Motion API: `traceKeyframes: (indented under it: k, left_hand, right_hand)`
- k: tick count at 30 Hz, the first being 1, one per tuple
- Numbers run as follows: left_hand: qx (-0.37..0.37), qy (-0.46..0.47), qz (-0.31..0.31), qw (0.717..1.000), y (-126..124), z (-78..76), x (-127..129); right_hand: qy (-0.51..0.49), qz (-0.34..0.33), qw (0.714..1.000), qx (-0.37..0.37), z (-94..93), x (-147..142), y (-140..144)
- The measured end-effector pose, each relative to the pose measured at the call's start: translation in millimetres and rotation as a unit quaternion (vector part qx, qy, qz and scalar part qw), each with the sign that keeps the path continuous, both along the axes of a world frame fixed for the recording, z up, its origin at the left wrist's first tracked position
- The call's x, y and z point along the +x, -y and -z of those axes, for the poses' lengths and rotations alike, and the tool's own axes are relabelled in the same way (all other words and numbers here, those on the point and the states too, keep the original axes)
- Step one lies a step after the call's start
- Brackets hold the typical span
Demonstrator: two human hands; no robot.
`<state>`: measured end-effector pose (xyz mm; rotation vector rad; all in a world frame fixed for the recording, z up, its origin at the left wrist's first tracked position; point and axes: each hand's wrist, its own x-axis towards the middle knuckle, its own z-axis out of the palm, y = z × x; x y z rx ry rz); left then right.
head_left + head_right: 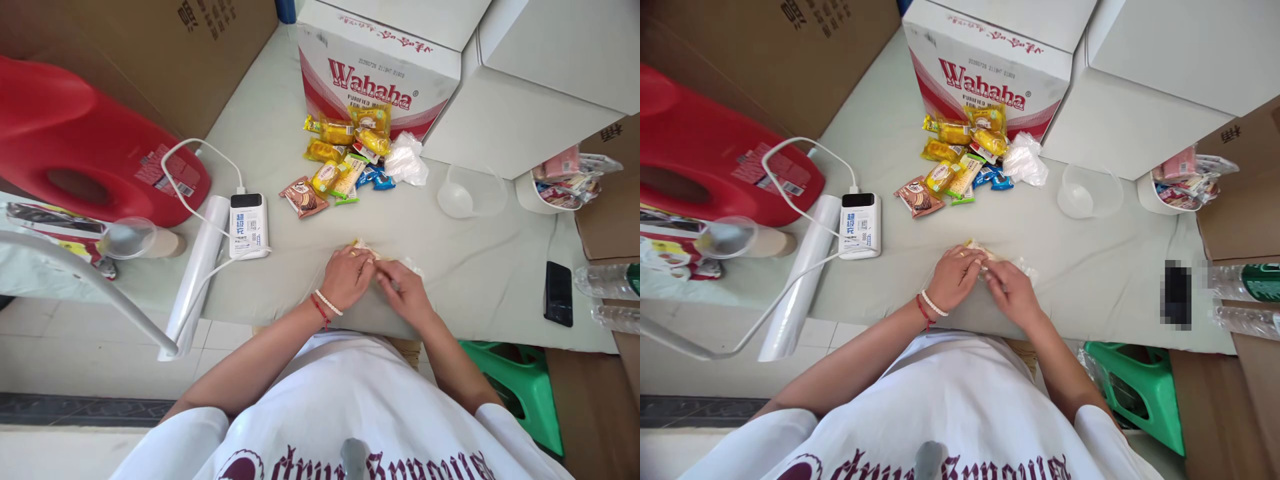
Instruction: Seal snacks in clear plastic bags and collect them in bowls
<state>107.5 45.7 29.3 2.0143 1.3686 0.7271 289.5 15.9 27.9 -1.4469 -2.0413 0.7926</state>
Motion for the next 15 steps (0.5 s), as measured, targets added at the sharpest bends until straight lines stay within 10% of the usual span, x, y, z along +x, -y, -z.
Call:
traceKeyframes:
  k: [4,8,15]
  left_hand:
    - [0.024,-0.03,-0.027,0.999,0.0,10.9,5.5]
    - [0.034,-0.032,-0.096,0.994,4.5,18.1,12.4]
    - [0.0,-0.095,-0.201,0.975,2.2,28.8,12.5]
  right_hand:
    - [0.104,0.243,0.964,-0.032,9.3,24.9,6.1]
    - [0.158,0.227,0.961,0.005,13.4,39.5,12.2]
    - [-0.051,0.192,0.975,-0.099,-19.5,13.8,7.1]
